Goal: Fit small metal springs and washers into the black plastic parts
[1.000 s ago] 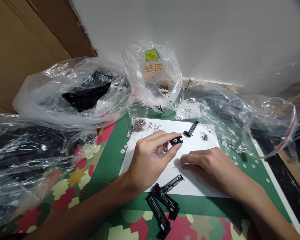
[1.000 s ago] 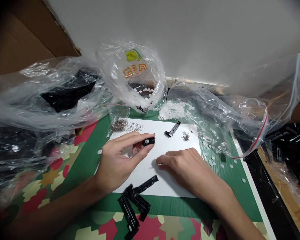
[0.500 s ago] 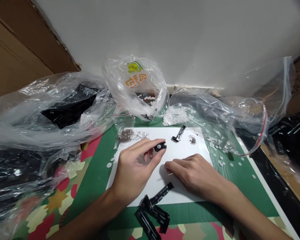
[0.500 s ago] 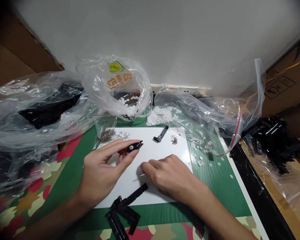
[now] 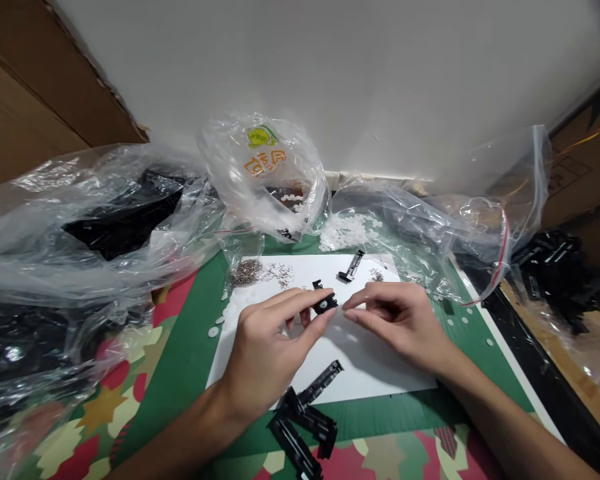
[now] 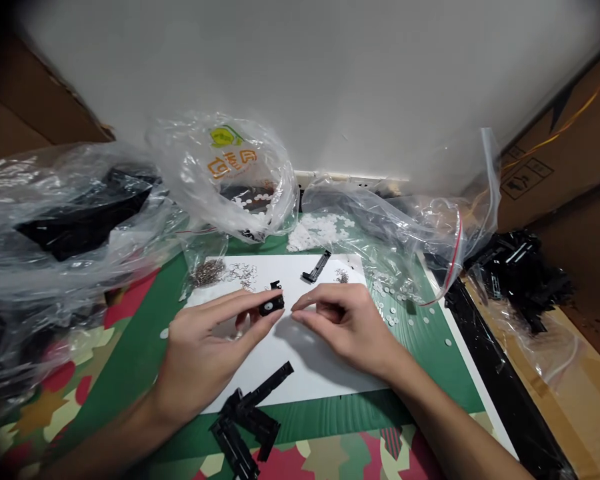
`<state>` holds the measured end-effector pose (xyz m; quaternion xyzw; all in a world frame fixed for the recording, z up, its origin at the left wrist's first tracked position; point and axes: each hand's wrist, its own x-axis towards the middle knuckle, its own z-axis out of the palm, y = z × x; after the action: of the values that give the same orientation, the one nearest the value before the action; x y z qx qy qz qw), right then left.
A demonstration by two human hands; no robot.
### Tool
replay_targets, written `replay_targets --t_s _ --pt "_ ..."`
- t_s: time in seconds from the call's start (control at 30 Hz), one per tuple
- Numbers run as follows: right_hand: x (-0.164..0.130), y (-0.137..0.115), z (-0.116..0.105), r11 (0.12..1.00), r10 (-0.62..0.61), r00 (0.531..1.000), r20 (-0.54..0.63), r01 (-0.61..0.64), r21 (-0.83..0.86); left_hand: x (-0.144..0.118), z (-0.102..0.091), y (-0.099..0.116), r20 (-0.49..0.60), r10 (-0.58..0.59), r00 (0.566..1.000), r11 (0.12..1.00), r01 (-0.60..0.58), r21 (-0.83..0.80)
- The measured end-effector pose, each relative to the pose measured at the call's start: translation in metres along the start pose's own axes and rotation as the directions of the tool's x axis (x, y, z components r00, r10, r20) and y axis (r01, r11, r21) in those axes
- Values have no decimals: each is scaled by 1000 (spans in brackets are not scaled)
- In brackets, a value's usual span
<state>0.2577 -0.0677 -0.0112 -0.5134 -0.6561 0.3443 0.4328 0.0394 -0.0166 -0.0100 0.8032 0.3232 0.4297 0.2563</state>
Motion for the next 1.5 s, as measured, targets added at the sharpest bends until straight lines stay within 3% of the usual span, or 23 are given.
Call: replay_targets --t_s 0.17,0.83,1.07,1.33,1.43,1.5 --pt "-1 -10 6 980 99 988 -117 -77 181 -5 2 -1 20 48 999 999 -48 -1" --pt "-4 -11 16 972 150 980 -131 -122 203 -11 4 0 -21 105 994 993 -106 -48" --pt "-7 -12 19 983 125 978 -165 -98 158 -13 4 2 -20 109 994 993 -110 -45" --pt "-10 -12 26 1000 25 945 -326 -21 16 -13 5 1 -1 92 996 993 -92 -77" --pt "-12 -9 17 997 11 943 -334 -34 -62 -12 5 4 22 42 999 994 -40 -100" --pt "-18 -3 -1 983 35 925 -378 -101 -155 -11 5 9 31 -3 1000 994 7 -112"
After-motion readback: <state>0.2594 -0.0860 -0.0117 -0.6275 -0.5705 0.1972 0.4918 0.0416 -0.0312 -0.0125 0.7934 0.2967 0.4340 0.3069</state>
